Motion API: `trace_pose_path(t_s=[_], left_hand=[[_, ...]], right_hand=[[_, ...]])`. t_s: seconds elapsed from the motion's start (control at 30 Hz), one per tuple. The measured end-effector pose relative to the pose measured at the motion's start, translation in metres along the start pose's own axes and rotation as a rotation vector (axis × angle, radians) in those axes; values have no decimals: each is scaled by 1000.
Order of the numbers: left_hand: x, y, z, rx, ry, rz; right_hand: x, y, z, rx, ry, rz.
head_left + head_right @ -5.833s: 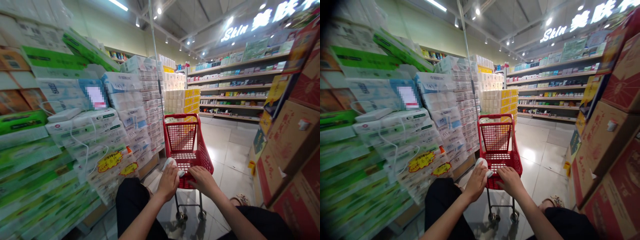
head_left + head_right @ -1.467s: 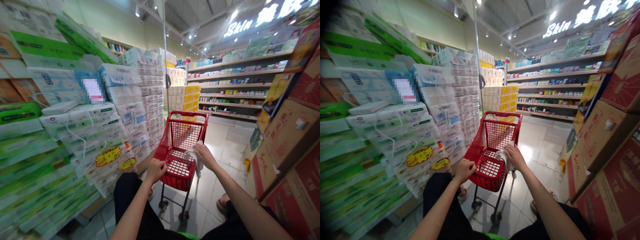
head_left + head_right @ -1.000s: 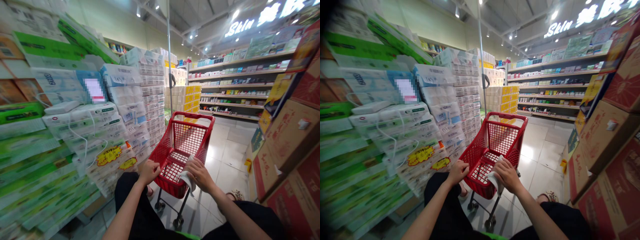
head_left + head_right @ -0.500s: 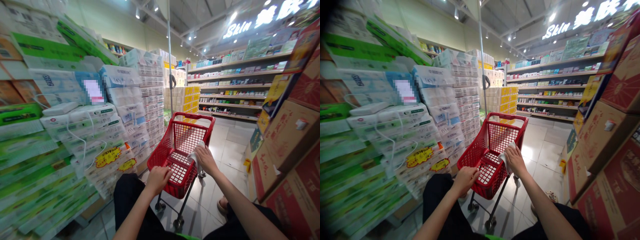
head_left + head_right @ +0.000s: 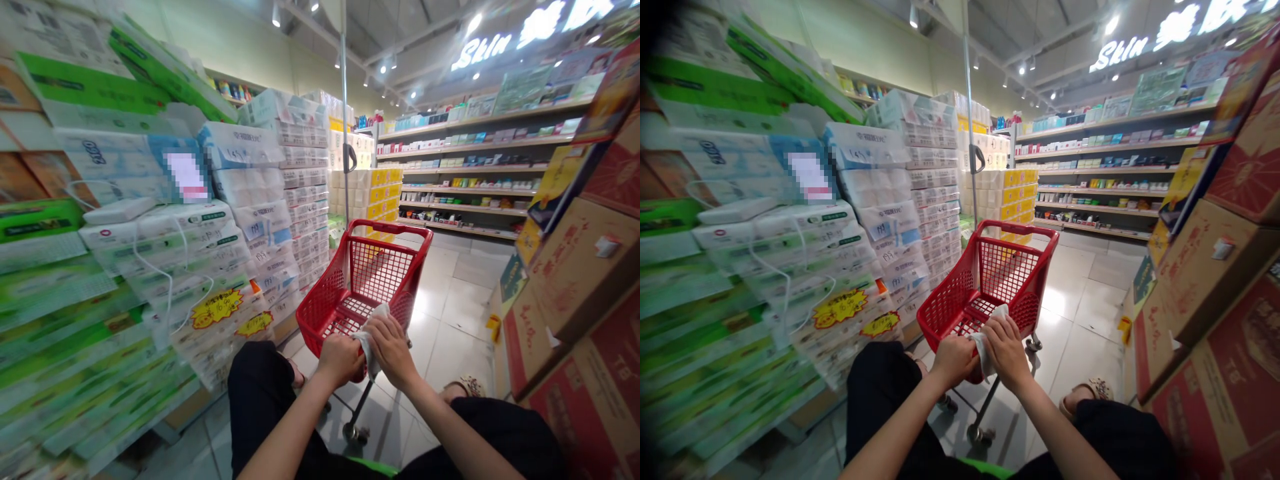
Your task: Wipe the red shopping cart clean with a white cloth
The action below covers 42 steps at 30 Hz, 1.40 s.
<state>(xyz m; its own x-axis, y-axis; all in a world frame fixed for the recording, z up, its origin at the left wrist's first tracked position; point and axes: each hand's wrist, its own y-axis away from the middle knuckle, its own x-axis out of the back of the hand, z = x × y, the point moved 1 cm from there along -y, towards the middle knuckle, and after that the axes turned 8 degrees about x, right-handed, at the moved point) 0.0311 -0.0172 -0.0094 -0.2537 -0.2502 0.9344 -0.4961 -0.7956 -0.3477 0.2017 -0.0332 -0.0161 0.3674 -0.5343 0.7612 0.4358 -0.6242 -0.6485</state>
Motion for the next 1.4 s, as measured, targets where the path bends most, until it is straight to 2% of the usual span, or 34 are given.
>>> trace_pose_path(t_s=[0.07,0.13,0.27,0.33,0.4,0.5,0.6,0.7,0.8,0.93,1.03,1.1,1.17,1.3,1.4], left_hand=[[0,1,-3,-21,-2,0],[2,2,-5,-31,4,15],[3,2,-6,-40,23,38],[3,1,-7,-45,31,42],[1,-1,-10,-47,34,50],[1,-3,-15,-59,38,57],[5,-3,-23,-83,56,52],[10,1,-29,-102,66,43],[13,5,-33,-111,63,40],[13,5,-32,-116,76,40],[9,3,-28,-110,80,46],[6,1,-26,-100,73,54],[4,0,-25,-93,67,63],[7,1,-25,-94,52,68],[11,2,-28,-100,46,67]], right_hand=[[3,-3,8,92,-15,-54],[9,-8,33,150,-10,-120],[24,-20,97,1,75,-128],[26,-21,112,-63,107,-119],[24,-19,108,-119,127,-90],[14,-13,71,-153,132,-24],[5,-9,28,-106,95,-7],[4,-7,17,0,57,-52],[15,-5,49,90,68,-119],[39,1,112,-26,167,-109],[47,3,130,-124,220,-85],[43,2,121,-189,240,-59],[34,1,97,-228,244,-23],[14,-1,35,-183,172,12],[8,0,10,-134,120,-27]])
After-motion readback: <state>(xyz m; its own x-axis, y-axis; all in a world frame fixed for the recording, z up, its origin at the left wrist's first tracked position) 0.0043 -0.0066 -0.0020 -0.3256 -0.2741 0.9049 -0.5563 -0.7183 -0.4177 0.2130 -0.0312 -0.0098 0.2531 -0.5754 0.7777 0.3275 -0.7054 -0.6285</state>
